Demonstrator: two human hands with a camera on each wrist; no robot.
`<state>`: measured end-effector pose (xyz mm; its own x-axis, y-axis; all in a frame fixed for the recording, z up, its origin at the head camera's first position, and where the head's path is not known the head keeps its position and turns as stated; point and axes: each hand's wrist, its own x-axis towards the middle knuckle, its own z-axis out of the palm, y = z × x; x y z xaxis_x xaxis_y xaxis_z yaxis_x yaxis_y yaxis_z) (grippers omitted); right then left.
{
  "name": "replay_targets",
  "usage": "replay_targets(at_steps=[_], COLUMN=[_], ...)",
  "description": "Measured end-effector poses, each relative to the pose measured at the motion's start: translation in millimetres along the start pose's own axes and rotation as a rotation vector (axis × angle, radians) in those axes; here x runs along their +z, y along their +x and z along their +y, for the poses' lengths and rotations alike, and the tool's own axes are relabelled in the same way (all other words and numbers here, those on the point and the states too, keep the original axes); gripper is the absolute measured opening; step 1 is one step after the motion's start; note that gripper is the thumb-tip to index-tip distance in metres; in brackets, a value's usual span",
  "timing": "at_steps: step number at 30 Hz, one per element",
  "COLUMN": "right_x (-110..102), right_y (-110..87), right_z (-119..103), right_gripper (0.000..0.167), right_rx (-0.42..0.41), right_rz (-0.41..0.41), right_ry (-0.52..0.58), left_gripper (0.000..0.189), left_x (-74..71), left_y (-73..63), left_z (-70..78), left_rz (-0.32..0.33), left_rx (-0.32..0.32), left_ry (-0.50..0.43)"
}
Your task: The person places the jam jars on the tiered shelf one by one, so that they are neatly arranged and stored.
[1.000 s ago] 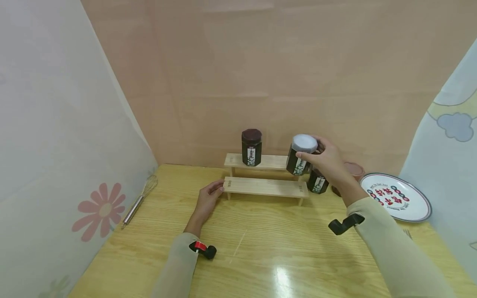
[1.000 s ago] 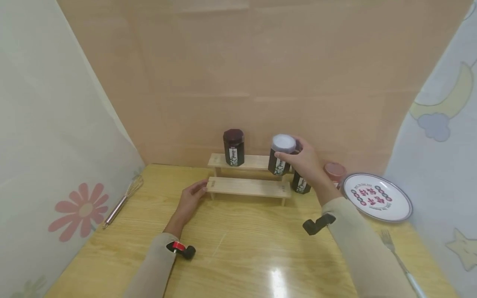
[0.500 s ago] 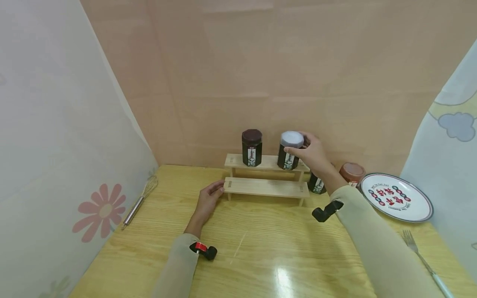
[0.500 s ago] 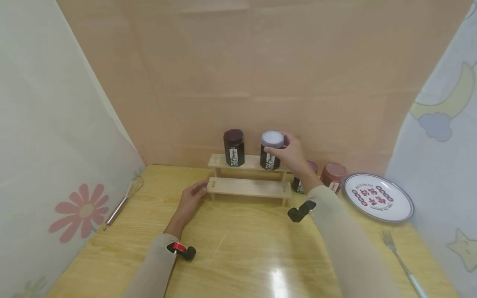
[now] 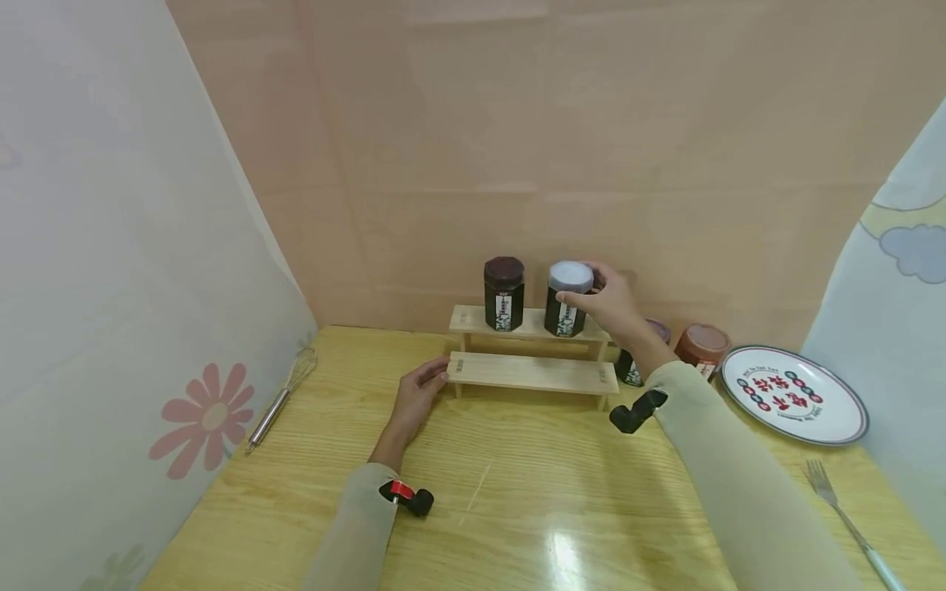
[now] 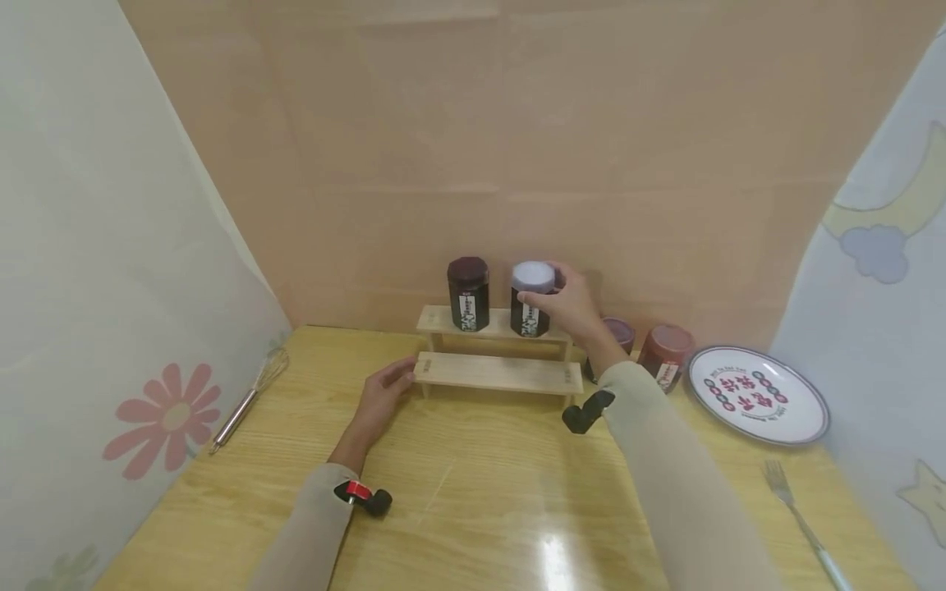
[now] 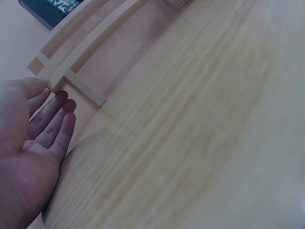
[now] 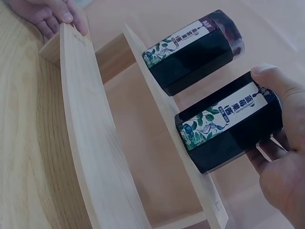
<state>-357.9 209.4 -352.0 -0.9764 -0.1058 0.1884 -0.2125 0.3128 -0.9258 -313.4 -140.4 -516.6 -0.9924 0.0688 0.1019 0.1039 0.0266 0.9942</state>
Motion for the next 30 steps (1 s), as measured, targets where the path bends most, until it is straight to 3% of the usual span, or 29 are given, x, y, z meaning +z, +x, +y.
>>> replay_targets(at_steps=[24, 30], right_x=[-11, -17], right_y=[-7.9, -12.8], right_z=[18, 18], right_gripper=[0.090, 0.084], right_rx=[0.021, 0.016], right_rz=[-0.061, -0.063], right_ry=[0.049, 0.019], left_gripper=[0.036, 0.037], left_x=[-4.0, -2.5], left_y=[-0.2, 1.0], left_z=[0.8, -0.5], left_rz=[-0.002, 0.001], left_rx=[0.001, 0.009], left_ry=[0.013, 0.019])
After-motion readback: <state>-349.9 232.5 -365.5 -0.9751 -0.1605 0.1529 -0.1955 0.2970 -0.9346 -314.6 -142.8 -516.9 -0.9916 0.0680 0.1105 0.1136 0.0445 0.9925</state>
